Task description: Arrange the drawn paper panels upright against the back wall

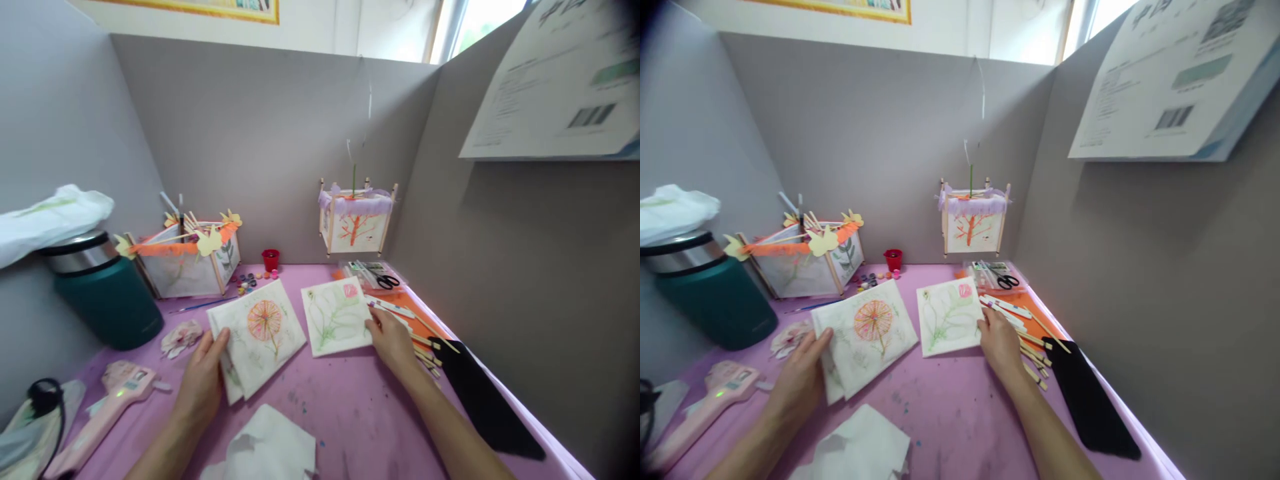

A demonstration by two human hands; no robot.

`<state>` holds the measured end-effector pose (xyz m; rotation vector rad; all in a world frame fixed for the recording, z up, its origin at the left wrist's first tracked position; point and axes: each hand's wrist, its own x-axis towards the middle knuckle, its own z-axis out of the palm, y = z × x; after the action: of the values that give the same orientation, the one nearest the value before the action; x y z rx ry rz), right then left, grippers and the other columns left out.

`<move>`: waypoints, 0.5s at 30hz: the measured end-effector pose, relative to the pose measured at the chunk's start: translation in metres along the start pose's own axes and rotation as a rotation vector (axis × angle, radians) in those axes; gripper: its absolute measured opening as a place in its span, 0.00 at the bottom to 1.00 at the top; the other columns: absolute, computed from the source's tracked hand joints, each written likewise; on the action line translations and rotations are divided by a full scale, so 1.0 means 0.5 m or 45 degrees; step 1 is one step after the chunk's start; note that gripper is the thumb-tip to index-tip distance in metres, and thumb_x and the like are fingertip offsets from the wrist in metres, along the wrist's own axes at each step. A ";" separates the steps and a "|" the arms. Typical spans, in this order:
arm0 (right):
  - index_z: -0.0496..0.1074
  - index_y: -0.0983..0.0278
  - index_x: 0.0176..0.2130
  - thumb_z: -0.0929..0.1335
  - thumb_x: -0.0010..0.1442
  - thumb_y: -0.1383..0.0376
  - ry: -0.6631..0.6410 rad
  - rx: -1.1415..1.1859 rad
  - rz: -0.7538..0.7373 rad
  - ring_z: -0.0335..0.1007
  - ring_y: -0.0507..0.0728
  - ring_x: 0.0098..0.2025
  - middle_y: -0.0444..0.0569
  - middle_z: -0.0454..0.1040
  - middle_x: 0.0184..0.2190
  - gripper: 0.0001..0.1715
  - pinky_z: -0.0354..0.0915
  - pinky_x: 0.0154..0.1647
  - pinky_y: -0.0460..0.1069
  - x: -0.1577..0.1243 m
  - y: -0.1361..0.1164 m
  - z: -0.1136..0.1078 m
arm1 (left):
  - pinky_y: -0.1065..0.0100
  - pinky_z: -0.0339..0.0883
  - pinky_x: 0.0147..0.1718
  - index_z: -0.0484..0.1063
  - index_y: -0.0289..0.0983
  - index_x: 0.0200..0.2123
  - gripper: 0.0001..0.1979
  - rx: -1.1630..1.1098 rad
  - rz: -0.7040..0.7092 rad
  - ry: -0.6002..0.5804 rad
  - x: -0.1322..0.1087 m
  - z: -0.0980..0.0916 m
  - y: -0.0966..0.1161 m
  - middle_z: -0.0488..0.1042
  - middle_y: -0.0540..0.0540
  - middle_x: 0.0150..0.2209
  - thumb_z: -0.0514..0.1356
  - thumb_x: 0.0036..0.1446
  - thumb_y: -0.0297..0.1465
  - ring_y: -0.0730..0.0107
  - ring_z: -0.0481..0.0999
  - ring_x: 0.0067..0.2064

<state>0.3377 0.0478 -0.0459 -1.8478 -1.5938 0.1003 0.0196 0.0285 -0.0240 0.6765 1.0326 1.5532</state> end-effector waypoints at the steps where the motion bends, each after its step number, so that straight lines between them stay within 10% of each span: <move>1: 0.72 0.66 0.44 0.61 0.58 0.63 0.061 0.123 -0.042 0.70 0.60 0.43 0.55 0.75 0.42 0.17 0.62 0.43 0.52 0.004 0.003 0.000 | 0.63 0.75 0.39 0.70 0.39 0.50 0.24 -0.017 -0.005 -0.017 0.001 -0.001 0.000 0.79 0.44 0.41 0.66 0.48 0.33 0.58 0.79 0.41; 5: 0.70 0.66 0.42 0.61 0.59 0.55 0.102 0.606 -0.060 0.69 0.58 0.35 0.51 0.74 0.34 0.20 0.63 0.36 0.50 0.004 0.003 0.007 | 0.62 0.75 0.39 0.69 0.38 0.50 0.25 -0.053 0.002 -0.104 0.005 -0.007 -0.004 0.78 0.44 0.42 0.67 0.48 0.35 0.58 0.79 0.41; 15: 0.69 0.64 0.37 0.68 0.54 0.54 -0.568 0.804 -0.106 0.60 0.51 0.23 0.40 0.66 0.22 0.17 0.58 0.25 0.46 -0.026 -0.062 0.062 | 0.66 0.70 0.41 0.74 0.38 0.45 0.16 0.038 -0.052 -0.526 -0.036 0.007 -0.017 0.78 0.43 0.42 0.64 0.53 0.35 0.60 0.77 0.43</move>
<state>0.2934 0.0500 -0.0578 -1.3108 -1.6636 0.9214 0.0307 0.0124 -0.0279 0.9447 0.7538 1.2922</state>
